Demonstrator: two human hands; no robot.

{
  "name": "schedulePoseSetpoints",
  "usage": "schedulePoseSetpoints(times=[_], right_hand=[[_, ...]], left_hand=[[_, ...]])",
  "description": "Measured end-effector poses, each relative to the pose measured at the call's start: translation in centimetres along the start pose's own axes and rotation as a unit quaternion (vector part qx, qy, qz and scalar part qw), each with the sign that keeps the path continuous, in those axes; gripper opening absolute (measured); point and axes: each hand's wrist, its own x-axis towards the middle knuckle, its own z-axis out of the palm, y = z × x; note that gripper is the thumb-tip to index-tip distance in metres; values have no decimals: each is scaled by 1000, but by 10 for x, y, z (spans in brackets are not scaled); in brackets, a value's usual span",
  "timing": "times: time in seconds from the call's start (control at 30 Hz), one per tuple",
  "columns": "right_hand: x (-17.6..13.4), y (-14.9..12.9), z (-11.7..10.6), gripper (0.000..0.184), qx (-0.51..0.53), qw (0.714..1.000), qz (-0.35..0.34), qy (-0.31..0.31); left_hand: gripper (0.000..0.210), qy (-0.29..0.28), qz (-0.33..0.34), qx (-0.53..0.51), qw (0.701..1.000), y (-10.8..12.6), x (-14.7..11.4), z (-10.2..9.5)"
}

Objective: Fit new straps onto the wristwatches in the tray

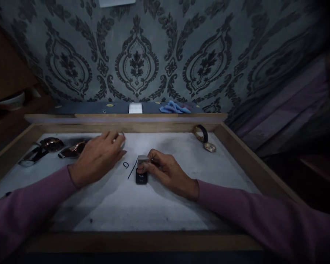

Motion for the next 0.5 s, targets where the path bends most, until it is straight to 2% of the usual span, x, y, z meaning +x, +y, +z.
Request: schedulePoseSetpoints(times=[0.07, 0.13, 0.2, 0.3, 0.4, 0.5], right_hand=[[0, 0, 0, 25, 24, 1000, 7, 2], [1, 1, 0, 25, 39, 999, 7, 7], [1, 2, 0, 25, 45, 999, 4, 16], [0, 2, -1, 26, 54, 998, 12, 26], [-1, -2, -1, 27, 45, 998, 22, 33], [-2, -12, 0, 25, 37, 998, 22, 36]], left_hand=[[23, -20, 51, -132, 990, 9, 4, 0], [21, -70, 78, -273, 956, 15, 10, 4], [15, -111, 81, -364, 921, 19, 15, 8], [16, -123, 33, -428, 895, 20, 17, 13], [11, -106, -16, -439, 892, 20, 13, 13], [13, -108, -31, -437, 893, 22, 7, 11]])
